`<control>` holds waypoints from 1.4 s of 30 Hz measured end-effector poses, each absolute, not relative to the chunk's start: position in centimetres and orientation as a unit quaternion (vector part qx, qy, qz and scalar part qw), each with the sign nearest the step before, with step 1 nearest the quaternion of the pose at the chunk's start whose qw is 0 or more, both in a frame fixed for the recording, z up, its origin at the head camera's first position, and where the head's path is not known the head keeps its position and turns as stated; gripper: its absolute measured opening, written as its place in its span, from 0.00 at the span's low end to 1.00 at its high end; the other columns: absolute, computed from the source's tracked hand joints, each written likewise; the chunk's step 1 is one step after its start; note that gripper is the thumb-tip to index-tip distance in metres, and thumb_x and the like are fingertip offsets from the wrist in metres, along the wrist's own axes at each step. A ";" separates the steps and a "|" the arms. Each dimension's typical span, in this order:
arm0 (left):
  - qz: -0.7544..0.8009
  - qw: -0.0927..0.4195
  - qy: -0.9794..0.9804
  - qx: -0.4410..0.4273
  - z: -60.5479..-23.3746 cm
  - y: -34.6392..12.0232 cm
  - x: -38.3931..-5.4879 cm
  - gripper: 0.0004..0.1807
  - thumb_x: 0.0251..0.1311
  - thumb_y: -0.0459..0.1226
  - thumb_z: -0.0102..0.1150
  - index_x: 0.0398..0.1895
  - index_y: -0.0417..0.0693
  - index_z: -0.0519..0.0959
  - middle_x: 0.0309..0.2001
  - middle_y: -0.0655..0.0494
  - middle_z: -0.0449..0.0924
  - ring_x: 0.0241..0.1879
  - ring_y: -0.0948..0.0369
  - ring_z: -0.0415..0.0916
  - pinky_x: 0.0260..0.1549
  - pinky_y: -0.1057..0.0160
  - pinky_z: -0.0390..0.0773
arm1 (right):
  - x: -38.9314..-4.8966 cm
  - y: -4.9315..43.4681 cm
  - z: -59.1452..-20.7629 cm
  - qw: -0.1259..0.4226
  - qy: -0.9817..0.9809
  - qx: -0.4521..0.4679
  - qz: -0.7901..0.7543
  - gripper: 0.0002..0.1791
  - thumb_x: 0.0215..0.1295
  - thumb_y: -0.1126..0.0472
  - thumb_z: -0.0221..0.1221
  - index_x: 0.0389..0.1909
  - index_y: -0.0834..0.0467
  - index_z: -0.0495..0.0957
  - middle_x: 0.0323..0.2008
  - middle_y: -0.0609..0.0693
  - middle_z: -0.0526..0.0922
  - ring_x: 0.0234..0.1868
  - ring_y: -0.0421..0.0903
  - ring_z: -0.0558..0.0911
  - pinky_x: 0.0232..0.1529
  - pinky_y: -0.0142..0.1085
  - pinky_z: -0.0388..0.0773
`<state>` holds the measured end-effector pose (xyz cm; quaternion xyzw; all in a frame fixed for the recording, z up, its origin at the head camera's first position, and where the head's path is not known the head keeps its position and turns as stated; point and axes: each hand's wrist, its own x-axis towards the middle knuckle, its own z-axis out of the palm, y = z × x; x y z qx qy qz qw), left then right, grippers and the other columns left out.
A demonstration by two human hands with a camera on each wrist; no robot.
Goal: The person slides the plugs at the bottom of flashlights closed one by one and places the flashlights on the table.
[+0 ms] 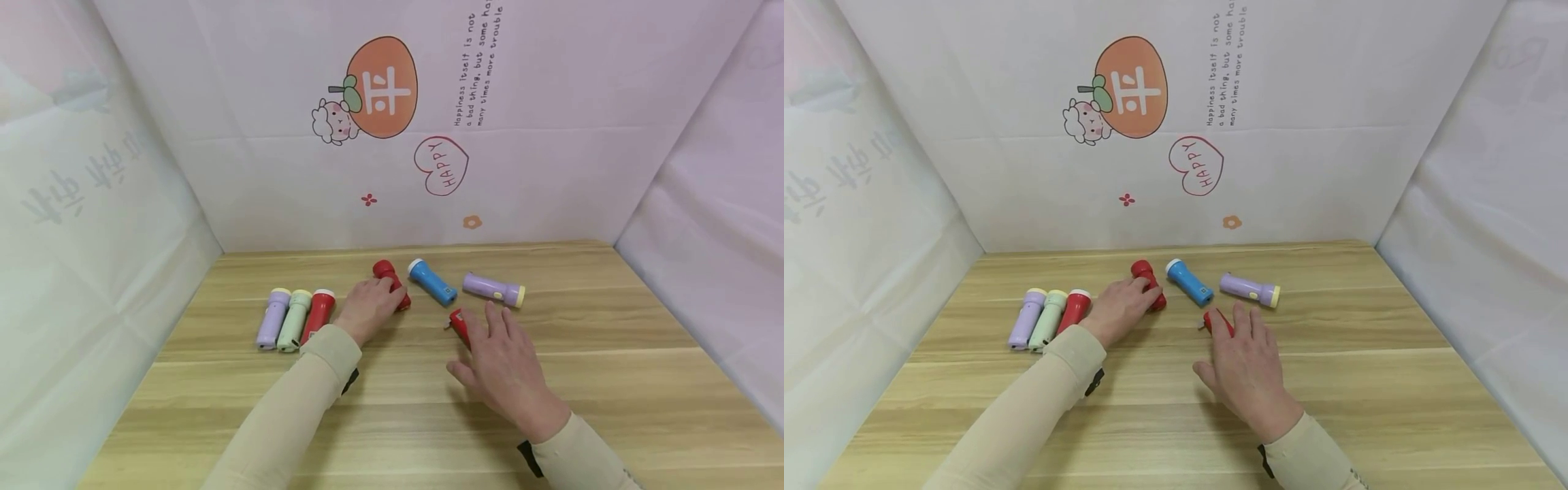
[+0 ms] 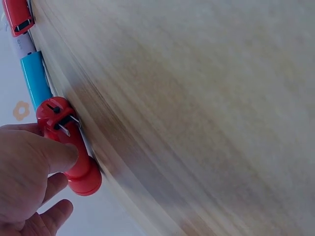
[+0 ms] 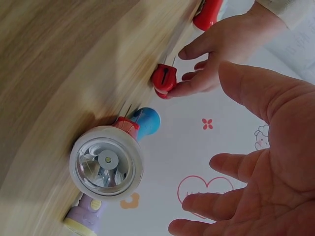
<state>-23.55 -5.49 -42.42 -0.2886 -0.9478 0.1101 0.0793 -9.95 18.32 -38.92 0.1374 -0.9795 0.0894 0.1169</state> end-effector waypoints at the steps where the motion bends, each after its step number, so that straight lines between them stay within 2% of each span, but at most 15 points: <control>1: 0.110 0.082 -0.947 -0.291 -42.4 -5.5 -23.5 0.34 0.62 0.41 0.75 0.71 0.56 0.74 0.59 0.49 0.79 0.55 0.52 0.80 0.63 0.52 0.80 | -10.0 18.3 -38.9 0.117 -0.979 0.138 0.089 0.49 0.57 0.40 0.74 0.73 0.61 0.69 0.70 0.75 0.68 0.69 0.79 0.68 0.66 0.70 0.69; 8: 0.097 0.098 -0.943 -0.304 -42.2 -5.7 -23.5 0.28 0.58 0.41 0.78 0.62 0.54 0.80 0.53 0.50 0.80 0.47 0.54 0.79 0.57 0.55 0.84 | -10.0 18.4 -38.9 0.113 -0.979 0.142 0.088 0.49 0.58 0.40 0.74 0.73 0.62 0.68 0.69 0.76 0.68 0.69 0.79 0.68 0.68 0.69 0.68; 12: 0.094 0.100 -0.941 -0.310 -42.1 -5.8 -23.6 0.25 0.60 0.40 0.76 0.60 0.53 0.81 0.51 0.49 0.81 0.45 0.54 0.80 0.54 0.56 0.85 | -10.0 18.4 -38.9 0.113 -0.980 0.142 0.087 0.49 0.58 0.40 0.74 0.74 0.62 0.67 0.69 0.76 0.68 0.69 0.79 0.68 0.68 0.69 0.68; 14: 0.096 0.099 -0.939 -0.316 -42.0 -5.8 -23.6 0.24 0.61 0.39 0.76 0.60 0.53 0.81 0.52 0.50 0.81 0.46 0.54 0.81 0.53 0.56 0.85 | -10.0 18.4 -38.9 0.114 -0.979 0.143 0.086 0.49 0.58 0.40 0.74 0.74 0.62 0.67 0.69 0.76 0.68 0.69 0.79 0.68 0.68 0.68 0.68; 21: 0.130 0.079 -0.932 -0.330 -41.7 -5.5 -23.5 0.25 0.63 0.40 0.74 0.62 0.50 0.78 0.64 0.53 0.81 0.59 0.57 0.81 0.59 0.56 0.83 | -10.1 18.4 -38.8 0.112 -0.980 0.141 0.087 0.49 0.59 0.40 0.74 0.74 0.62 0.68 0.70 0.76 0.68 0.70 0.78 0.68 0.68 0.68 0.68; 26: 0.133 0.071 -0.932 -0.330 -41.7 -5.4 -23.6 0.25 0.63 0.40 0.74 0.61 0.50 0.78 0.59 0.55 0.84 0.55 0.58 0.82 0.59 0.57 0.83 | -10.1 18.3 -38.7 0.110 -0.980 0.139 0.088 0.49 0.58 0.40 0.74 0.73 0.62 0.68 0.70 0.76 0.68 0.70 0.79 0.68 0.68 0.68 0.68; 33: 0.135 0.071 -0.930 -0.334 -41.7 -5.5 -23.5 0.27 0.58 0.41 0.78 0.61 0.54 0.81 0.53 0.53 0.83 0.50 0.54 0.79 0.55 0.55 0.85 | -10.1 18.4 -38.7 0.117 -0.979 0.141 0.090 0.49 0.58 0.40 0.74 0.73 0.62 0.68 0.69 0.76 0.69 0.69 0.79 0.68 0.67 0.69 0.69; 37: 0.135 0.068 -0.929 -0.337 -41.6 -5.5 -23.4 0.24 0.57 0.41 0.79 0.58 0.56 0.84 0.52 0.52 0.82 0.50 0.53 0.77 0.55 0.55 0.85 | -10.1 18.4 -38.8 0.119 -0.979 0.141 0.090 0.48 0.58 0.40 0.74 0.72 0.62 0.69 0.69 0.76 0.69 0.69 0.79 0.68 0.67 0.69 0.69; 42: 0.140 0.056 -0.931 -0.332 -41.7 -5.5 -23.3 0.27 0.55 0.42 0.81 0.59 0.56 0.83 0.53 0.53 0.83 0.53 0.53 0.77 0.59 0.54 0.83 | -10.0 18.4 -38.8 0.117 -0.979 0.139 0.089 0.48 0.58 0.40 0.74 0.72 0.62 0.69 0.69 0.76 0.69 0.69 0.79 0.69 0.67 0.69 0.69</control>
